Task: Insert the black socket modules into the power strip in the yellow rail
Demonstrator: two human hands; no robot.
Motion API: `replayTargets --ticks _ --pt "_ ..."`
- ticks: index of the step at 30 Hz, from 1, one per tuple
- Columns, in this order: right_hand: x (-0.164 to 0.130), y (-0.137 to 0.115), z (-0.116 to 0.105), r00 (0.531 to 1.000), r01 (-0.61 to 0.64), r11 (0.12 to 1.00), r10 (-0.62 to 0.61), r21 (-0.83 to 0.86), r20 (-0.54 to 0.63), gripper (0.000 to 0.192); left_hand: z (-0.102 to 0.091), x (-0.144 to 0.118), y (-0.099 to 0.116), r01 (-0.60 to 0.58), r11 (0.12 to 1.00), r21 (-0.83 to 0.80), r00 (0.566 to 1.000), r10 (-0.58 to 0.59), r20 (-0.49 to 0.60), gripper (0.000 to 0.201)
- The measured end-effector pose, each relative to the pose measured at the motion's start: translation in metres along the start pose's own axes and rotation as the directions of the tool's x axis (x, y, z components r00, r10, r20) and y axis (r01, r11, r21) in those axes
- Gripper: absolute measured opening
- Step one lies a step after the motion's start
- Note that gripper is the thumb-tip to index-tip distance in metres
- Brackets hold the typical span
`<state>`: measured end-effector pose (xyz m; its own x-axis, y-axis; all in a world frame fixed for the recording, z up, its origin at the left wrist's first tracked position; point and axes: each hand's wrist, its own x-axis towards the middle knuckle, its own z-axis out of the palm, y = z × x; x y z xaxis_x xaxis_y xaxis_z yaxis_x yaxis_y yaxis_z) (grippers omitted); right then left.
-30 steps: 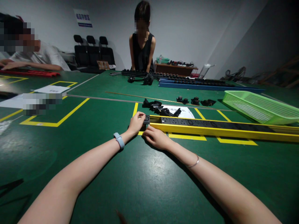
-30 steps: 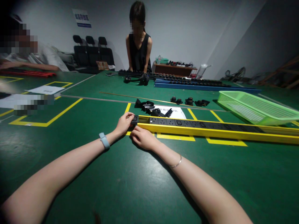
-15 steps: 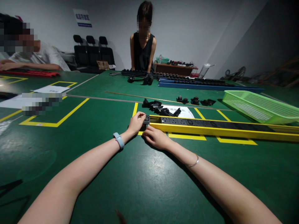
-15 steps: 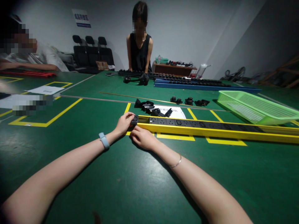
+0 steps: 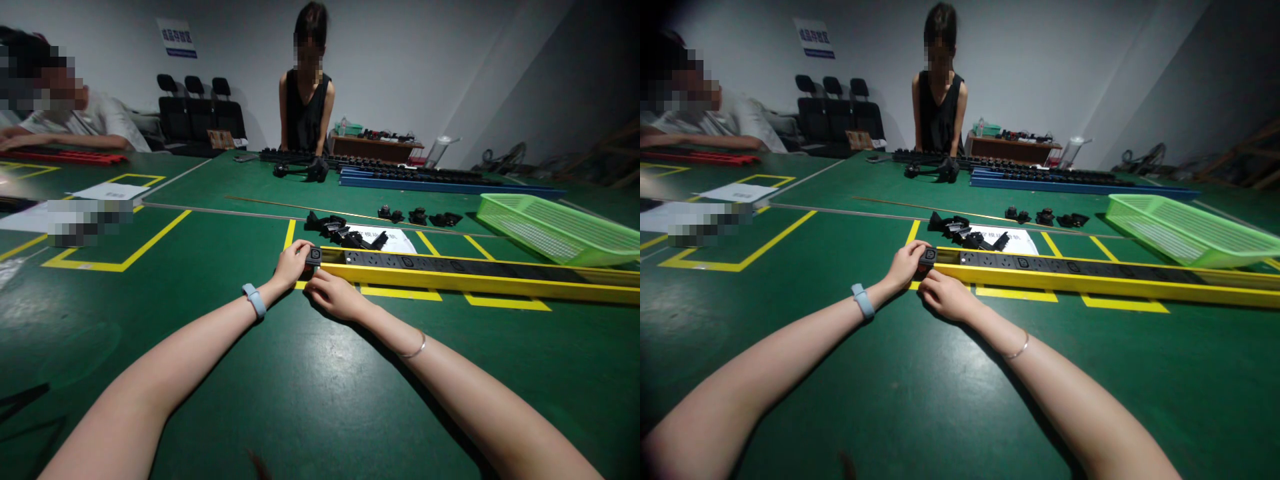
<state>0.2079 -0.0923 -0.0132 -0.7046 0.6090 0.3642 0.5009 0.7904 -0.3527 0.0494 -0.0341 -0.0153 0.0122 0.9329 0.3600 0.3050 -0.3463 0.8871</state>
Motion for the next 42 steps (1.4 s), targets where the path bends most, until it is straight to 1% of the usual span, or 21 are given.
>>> replayTargets --ticks 7,13,20,28,34,42 --pt "0.0 0.001 0.001 1.0 0.007 1.0 -0.007 0.001 -0.01 0.013 0.0 -0.001 -0.001 0.043 0.999 -0.019 0.998 -0.042 0.041 0.031" --pt "0.0 0.001 0.001 1.0 0.008 1.0 -0.008 -0.01 -0.013 0.013 -0.001 -0.003 0.004 0.013 1.0 0.016 0.997 -0.014 0.078 0.031" --pt "0.0 0.0 0.0 1.0 0.003 1.0 -0.003 -0.007 -0.011 0.013 -0.001 -0.004 0.012 0.027 0.999 0.028 0.994 -0.029 0.106 0.03" --pt "0.001 -0.002 -0.002 1.0 -0.002 1.0 0.002 -0.018 -0.001 0.012 0.002 -0.003 0.005 -0.036 0.999 0.04 0.99 0.03 0.136 0.032" --pt "0.001 -0.004 -0.003 1.0 0.002 1.0 -0.002 -0.022 0.0 0.012 0.003 -0.003 0.001 -0.043 0.999 0.025 0.987 0.038 0.159 0.033" --pt "0.001 -0.001 -0.001 0.999 0.026 1.0 -0.026 -0.013 -0.023 0.013 0.004 -0.004 0.001 -0.015 1.0 -0.005 0.98 0.015 0.198 0.034"
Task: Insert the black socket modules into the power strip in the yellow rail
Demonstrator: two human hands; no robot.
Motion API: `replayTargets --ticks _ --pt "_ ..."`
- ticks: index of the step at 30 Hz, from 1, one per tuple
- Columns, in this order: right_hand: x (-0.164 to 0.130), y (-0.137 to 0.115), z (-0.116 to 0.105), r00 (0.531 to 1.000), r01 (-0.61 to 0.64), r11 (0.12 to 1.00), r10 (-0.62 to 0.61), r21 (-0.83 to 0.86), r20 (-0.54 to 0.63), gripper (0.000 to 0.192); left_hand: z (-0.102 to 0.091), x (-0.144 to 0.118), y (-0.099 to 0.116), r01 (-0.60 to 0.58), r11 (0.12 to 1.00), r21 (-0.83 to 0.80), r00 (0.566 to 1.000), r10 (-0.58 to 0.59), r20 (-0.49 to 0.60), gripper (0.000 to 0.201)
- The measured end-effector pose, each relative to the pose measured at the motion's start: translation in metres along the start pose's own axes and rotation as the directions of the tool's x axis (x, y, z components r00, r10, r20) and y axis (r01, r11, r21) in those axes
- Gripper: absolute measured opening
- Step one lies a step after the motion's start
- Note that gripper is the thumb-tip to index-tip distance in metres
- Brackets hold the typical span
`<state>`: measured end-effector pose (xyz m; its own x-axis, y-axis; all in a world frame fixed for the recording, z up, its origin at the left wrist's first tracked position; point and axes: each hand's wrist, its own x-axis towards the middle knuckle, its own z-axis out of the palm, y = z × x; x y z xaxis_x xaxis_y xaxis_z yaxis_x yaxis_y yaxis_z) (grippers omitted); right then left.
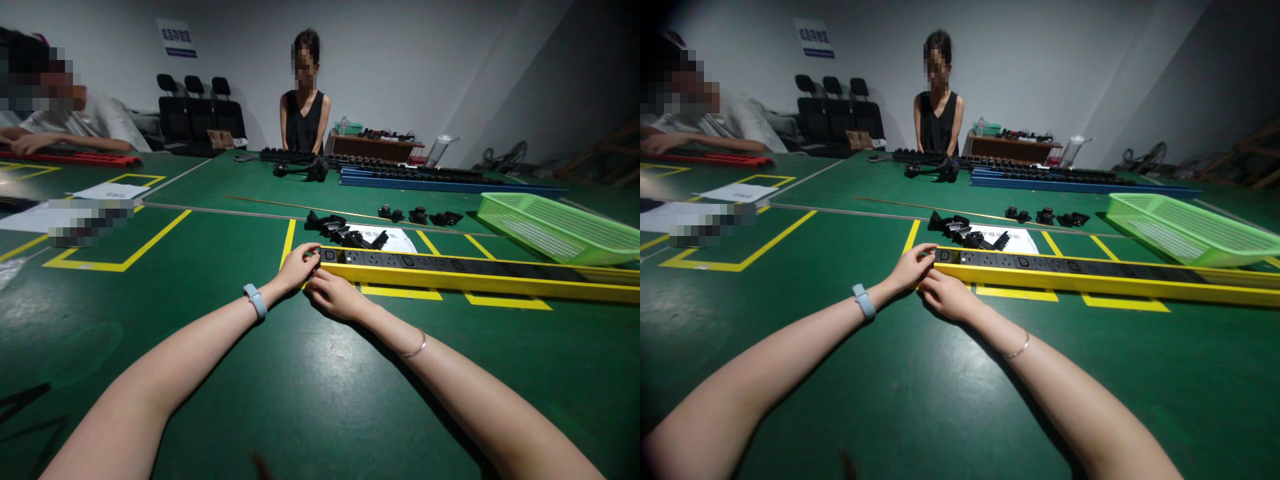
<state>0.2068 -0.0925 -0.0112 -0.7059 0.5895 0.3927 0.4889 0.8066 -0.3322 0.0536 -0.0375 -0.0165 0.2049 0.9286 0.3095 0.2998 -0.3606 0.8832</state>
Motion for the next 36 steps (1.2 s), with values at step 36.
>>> replayTargets --ticks 36 --pt "0.0005 -0.0005 0.0 1.0 0.008 1.0 -0.007 0.02 -0.015 0.015 0.0026 0.002 -0.0067 0.0 1.0 -0.011 1.0 0.0 -0.009 0.039"
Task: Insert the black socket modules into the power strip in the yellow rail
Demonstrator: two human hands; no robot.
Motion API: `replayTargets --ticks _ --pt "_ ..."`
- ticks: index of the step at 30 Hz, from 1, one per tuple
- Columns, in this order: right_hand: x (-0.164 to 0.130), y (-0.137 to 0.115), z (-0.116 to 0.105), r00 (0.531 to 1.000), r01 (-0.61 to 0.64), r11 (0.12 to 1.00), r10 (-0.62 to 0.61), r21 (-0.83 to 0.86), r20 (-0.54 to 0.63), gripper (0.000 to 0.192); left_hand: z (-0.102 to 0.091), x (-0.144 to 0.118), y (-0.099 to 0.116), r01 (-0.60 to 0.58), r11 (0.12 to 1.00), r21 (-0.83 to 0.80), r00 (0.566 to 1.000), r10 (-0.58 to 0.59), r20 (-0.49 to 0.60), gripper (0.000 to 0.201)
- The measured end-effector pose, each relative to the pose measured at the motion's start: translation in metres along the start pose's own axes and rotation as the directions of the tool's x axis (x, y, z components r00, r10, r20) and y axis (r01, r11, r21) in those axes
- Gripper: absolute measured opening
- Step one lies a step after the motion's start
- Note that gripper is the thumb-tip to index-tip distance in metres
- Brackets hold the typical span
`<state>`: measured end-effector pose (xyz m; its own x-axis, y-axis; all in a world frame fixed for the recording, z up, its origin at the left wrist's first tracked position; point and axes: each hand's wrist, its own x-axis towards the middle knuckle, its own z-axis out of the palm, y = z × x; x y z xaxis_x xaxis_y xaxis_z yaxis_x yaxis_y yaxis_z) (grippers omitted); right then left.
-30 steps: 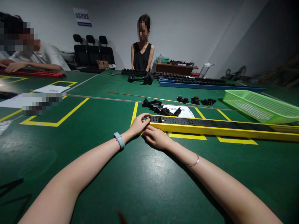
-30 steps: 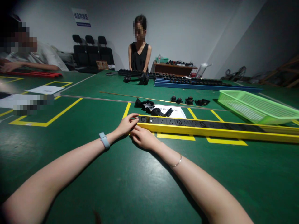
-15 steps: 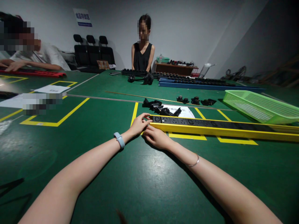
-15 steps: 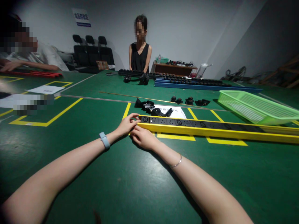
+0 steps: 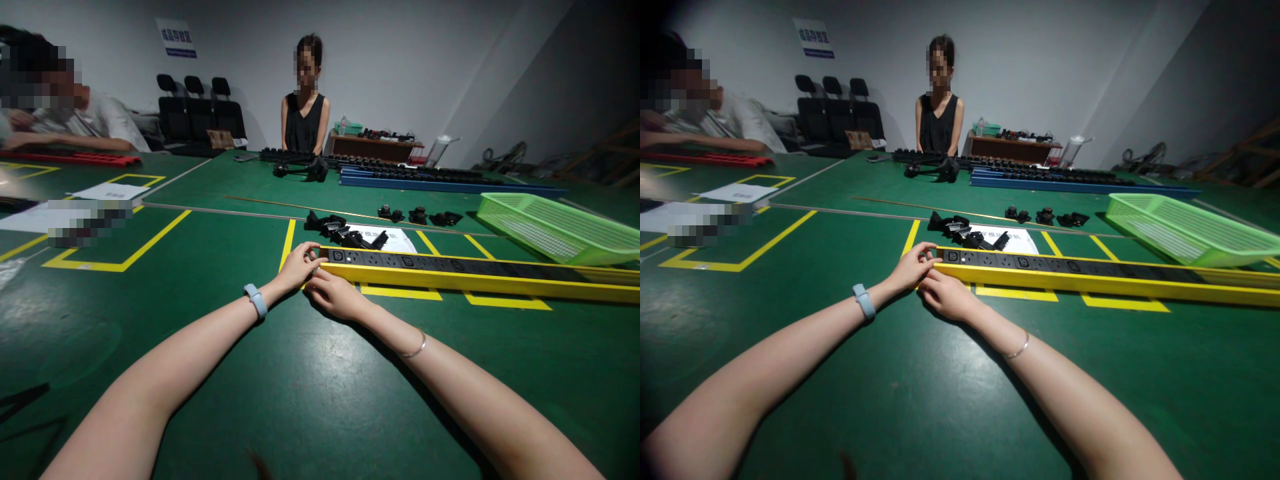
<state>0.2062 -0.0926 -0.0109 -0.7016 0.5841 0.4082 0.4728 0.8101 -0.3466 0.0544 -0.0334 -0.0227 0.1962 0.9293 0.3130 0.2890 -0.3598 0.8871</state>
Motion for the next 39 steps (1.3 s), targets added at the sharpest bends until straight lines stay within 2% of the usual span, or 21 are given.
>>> replayTargets --ticks 14,17,20,22,28,33,39 --pt "-0.001 0.002 0.001 1.0 0.018 1.0 -0.018 0.007 -0.021 0.014 0.001 0.001 -0.002 0.004 1.0 0.01 1.0 -0.004 -0.003 0.039" --pt "-0.004 0.002 -0.002 0.991 0.013 0.999 -0.017 -0.032 -0.134 0.015 0.001 0.001 -0.001 0.003 1.0 -0.014 1.0 -0.003 0.013 0.039" --pt "-0.004 0.002 -0.006 0.952 -0.043 0.988 -0.005 -0.148 -0.307 0.02 -0.001 0.0 0.0 -0.002 1.0 -0.029 1.0 0.002 0.024 0.035" --pt "-0.002 0.002 -0.01 0.937 -0.07 0.976 -0.008 -0.208 -0.35 0.026 -0.002 -0.001 0.003 0.005 0.999 -0.049 1.0 -0.003 0.029 0.032" --pt "0.004 0.006 -0.016 0.954 -0.107 0.951 0.015 -0.291 -0.299 0.038 -0.002 -0.002 0.006 0.002 0.999 -0.04 1.0 -0.001 0.01 0.027" --pt "0.005 0.007 -0.016 0.954 -0.156 0.932 0.056 -0.328 -0.296 0.03 -0.001 -0.002 0.003 0.003 0.998 -0.06 1.0 -0.002 0.018 0.024" --pt "0.006 0.008 -0.018 0.966 -0.132 0.925 0.04 -0.357 -0.254 0.02 -0.001 -0.002 0.002 -0.003 0.997 -0.079 1.0 0.005 0.023 0.024"
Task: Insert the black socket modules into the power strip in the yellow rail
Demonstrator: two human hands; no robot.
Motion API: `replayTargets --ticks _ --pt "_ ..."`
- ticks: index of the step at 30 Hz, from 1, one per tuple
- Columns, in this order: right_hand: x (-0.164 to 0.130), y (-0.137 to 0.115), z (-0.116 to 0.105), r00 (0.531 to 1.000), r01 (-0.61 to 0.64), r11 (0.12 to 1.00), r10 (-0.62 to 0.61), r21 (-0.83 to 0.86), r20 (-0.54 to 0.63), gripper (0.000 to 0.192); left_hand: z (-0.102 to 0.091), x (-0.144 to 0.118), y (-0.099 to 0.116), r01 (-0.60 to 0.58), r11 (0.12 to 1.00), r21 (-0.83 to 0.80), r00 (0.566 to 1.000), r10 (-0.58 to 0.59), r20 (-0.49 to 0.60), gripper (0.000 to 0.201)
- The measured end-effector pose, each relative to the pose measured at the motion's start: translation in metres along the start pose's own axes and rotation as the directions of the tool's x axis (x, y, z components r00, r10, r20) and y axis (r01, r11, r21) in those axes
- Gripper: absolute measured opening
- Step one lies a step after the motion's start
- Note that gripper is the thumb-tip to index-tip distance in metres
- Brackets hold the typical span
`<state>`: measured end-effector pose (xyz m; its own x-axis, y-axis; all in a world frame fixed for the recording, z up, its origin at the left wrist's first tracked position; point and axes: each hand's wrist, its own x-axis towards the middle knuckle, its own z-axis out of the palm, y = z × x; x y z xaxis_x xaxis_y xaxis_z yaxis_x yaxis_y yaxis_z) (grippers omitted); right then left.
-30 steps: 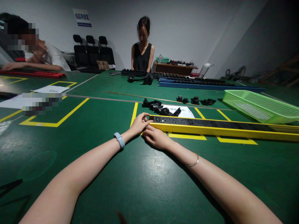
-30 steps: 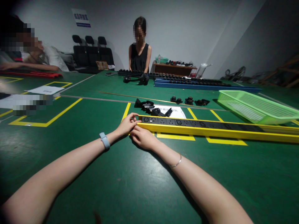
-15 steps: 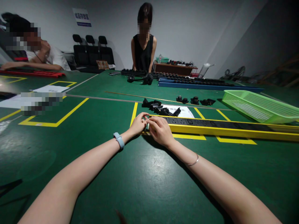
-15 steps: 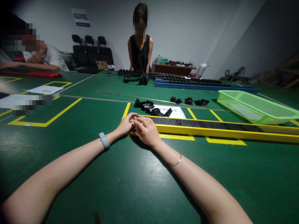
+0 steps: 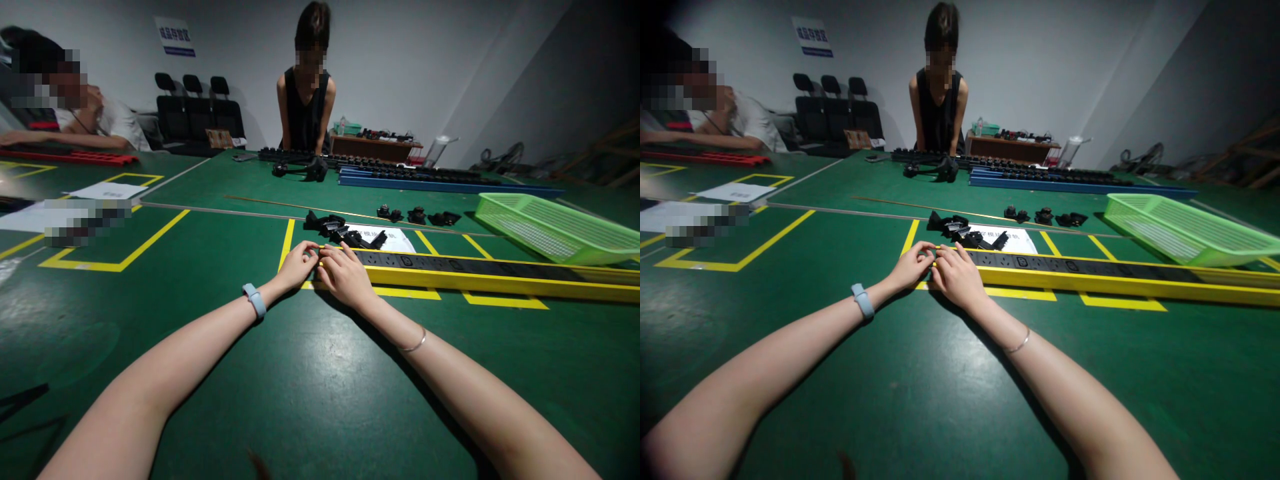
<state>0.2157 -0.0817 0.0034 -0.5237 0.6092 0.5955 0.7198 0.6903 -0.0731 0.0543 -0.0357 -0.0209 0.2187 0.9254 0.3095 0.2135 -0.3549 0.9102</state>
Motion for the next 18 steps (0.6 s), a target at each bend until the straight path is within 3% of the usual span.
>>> replayTargets --ticks 18 --pt "0.0024 0.0079 -0.0037 0.995 0.08 0.997 -0.078 -0.024 0.054 0.022 0.0011 -0.0003 -0.0019 -0.014 0.999 0.032 1.0 0.014 0.009 0.026"
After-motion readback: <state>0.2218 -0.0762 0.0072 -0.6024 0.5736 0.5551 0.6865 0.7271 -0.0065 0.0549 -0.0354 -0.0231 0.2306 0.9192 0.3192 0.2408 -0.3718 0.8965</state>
